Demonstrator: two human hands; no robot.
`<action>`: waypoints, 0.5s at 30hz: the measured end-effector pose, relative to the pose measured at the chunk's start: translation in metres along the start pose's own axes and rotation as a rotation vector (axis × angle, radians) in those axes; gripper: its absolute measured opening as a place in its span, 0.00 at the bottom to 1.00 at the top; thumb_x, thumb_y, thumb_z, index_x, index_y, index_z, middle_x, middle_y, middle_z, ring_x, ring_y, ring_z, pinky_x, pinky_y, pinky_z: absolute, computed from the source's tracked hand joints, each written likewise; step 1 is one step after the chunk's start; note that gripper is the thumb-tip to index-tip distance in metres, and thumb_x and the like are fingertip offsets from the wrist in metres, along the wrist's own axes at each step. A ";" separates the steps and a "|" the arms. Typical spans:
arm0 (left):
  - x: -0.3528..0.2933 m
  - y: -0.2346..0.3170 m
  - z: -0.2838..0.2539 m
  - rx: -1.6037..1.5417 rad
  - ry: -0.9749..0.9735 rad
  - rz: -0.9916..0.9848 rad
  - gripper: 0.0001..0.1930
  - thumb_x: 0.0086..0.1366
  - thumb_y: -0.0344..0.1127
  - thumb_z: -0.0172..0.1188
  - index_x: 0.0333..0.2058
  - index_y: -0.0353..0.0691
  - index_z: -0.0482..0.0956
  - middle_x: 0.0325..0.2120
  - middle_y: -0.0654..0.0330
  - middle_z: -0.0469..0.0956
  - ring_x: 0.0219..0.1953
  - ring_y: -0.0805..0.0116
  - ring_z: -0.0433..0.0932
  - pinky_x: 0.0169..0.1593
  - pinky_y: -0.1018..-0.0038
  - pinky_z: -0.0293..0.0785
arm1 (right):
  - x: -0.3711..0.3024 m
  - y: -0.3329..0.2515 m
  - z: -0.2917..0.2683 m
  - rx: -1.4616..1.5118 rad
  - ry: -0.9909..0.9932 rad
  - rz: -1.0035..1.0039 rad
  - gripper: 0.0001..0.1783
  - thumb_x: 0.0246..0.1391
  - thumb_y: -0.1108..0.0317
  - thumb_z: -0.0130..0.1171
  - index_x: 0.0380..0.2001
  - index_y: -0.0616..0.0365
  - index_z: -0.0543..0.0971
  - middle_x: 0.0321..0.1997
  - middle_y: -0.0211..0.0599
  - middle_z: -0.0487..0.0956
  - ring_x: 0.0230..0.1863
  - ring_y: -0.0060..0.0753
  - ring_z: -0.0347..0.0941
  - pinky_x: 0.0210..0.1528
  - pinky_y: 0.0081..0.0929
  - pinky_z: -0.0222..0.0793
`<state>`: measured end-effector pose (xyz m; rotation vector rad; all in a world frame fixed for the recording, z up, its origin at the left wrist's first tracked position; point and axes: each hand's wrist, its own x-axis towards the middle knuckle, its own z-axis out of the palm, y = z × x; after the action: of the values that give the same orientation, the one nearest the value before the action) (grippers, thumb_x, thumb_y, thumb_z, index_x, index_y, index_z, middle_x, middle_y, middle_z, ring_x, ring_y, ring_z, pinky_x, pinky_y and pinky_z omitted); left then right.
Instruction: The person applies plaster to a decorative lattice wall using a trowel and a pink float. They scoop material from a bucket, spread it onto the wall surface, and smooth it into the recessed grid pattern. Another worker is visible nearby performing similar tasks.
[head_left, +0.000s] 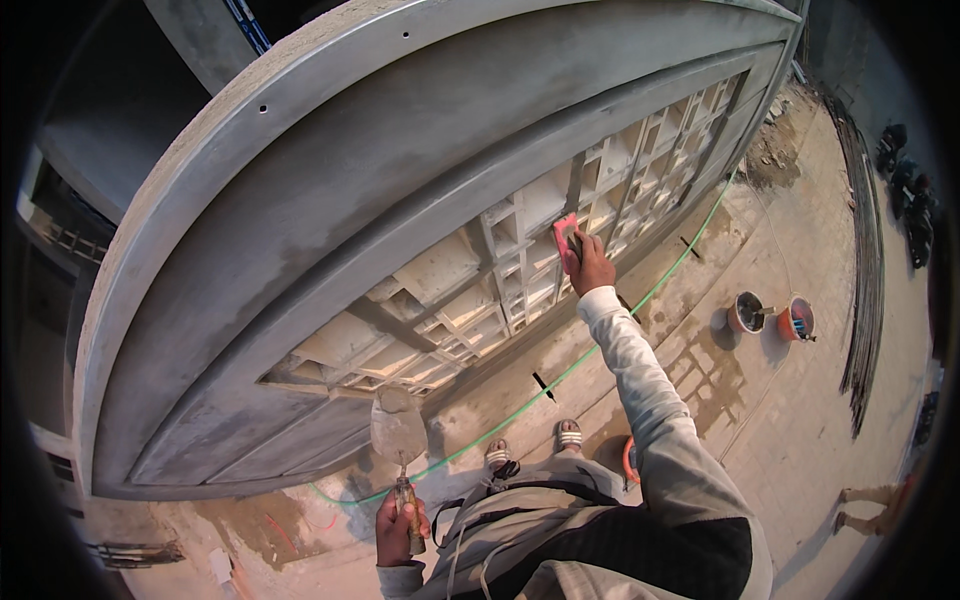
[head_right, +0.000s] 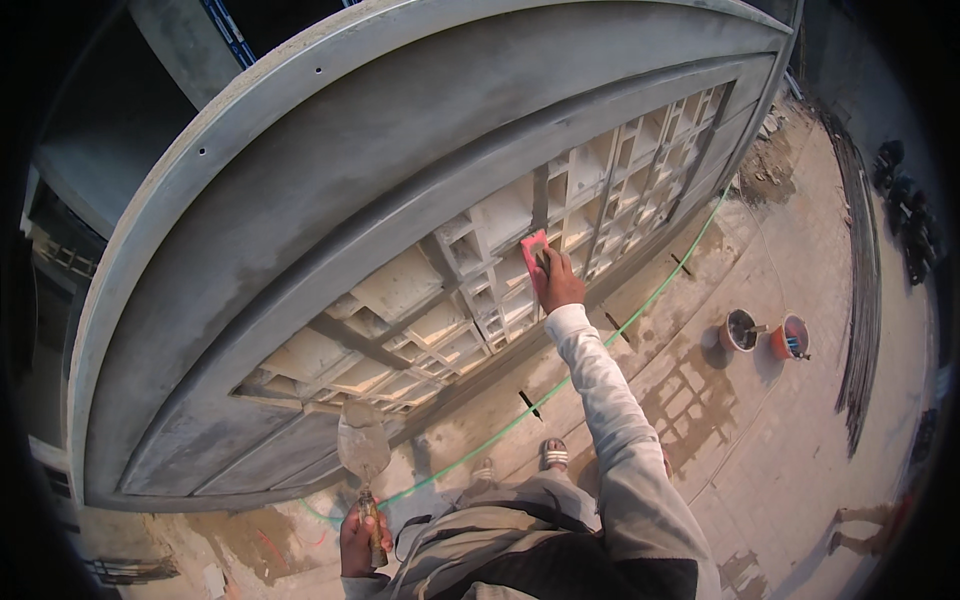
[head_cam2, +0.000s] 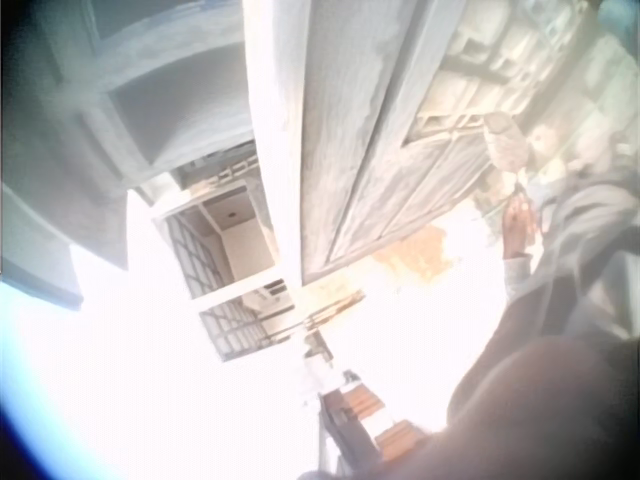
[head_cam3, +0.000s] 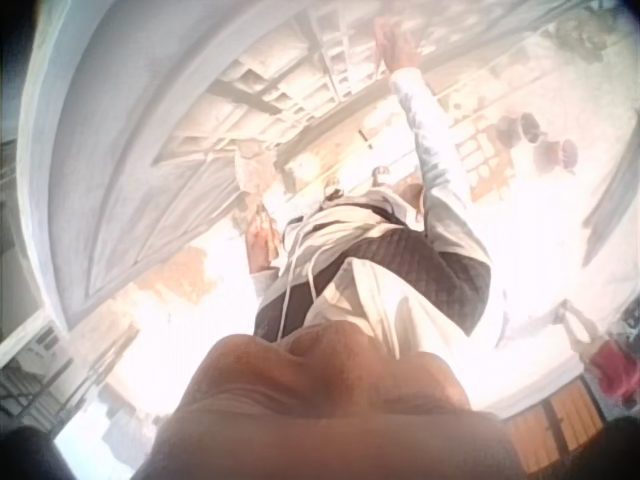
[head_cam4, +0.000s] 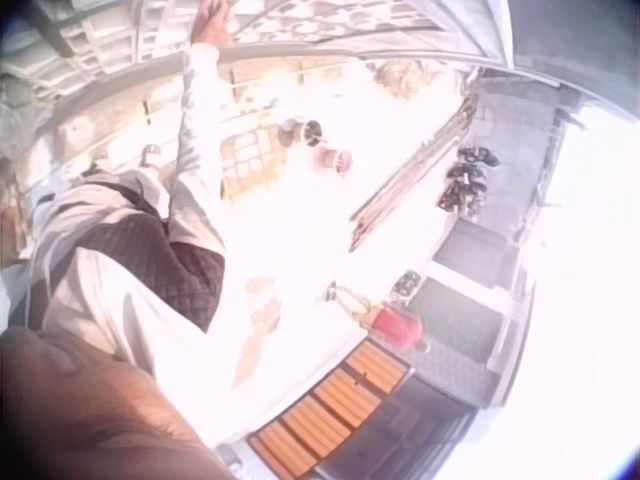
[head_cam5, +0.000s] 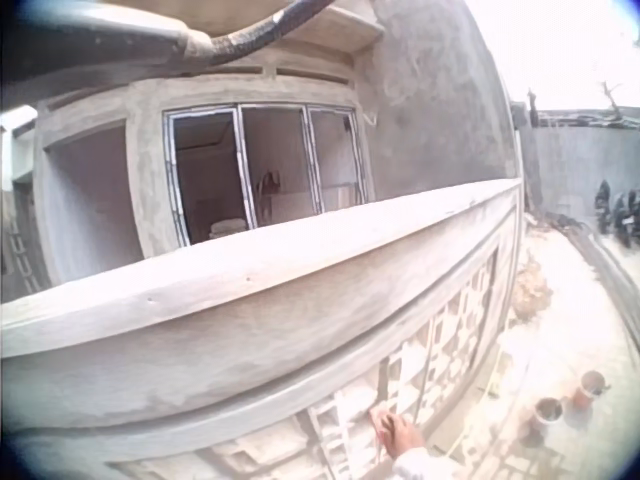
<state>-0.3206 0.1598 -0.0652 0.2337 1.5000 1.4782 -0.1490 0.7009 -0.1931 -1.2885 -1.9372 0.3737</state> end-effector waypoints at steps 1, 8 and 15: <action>-0.002 0.001 0.004 -0.002 0.012 -0.007 0.20 0.68 0.35 0.56 0.56 0.34 0.67 0.30 0.58 0.73 0.19 0.70 0.72 0.23 0.74 0.71 | 0.003 0.001 0.003 0.001 0.000 0.009 0.24 0.60 0.56 0.57 0.59 0.45 0.70 0.55 0.38 0.75 0.48 0.51 0.77 0.46 0.44 0.75; -0.008 -0.013 0.023 -0.027 0.062 -0.049 0.21 0.67 0.34 0.56 0.56 0.35 0.66 0.31 0.57 0.73 0.19 0.70 0.72 0.23 0.73 0.70 | -0.010 0.034 0.006 -0.172 -0.182 -0.017 0.24 0.61 0.58 0.57 0.59 0.47 0.69 0.56 0.38 0.74 0.44 0.51 0.79 0.42 0.44 0.77; -0.015 -0.014 0.050 -0.039 0.078 -0.057 0.20 0.68 0.33 0.55 0.57 0.35 0.67 0.31 0.57 0.73 0.20 0.70 0.72 0.25 0.73 0.70 | -0.002 0.017 -0.034 0.003 -0.006 -0.007 0.22 0.63 0.58 0.54 0.58 0.50 0.68 0.56 0.41 0.74 0.44 0.52 0.79 0.43 0.44 0.77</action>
<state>-0.2705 0.1792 -0.0585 0.1101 1.5258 1.4846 -0.1133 0.7009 -0.1818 -1.2803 -1.9449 0.3770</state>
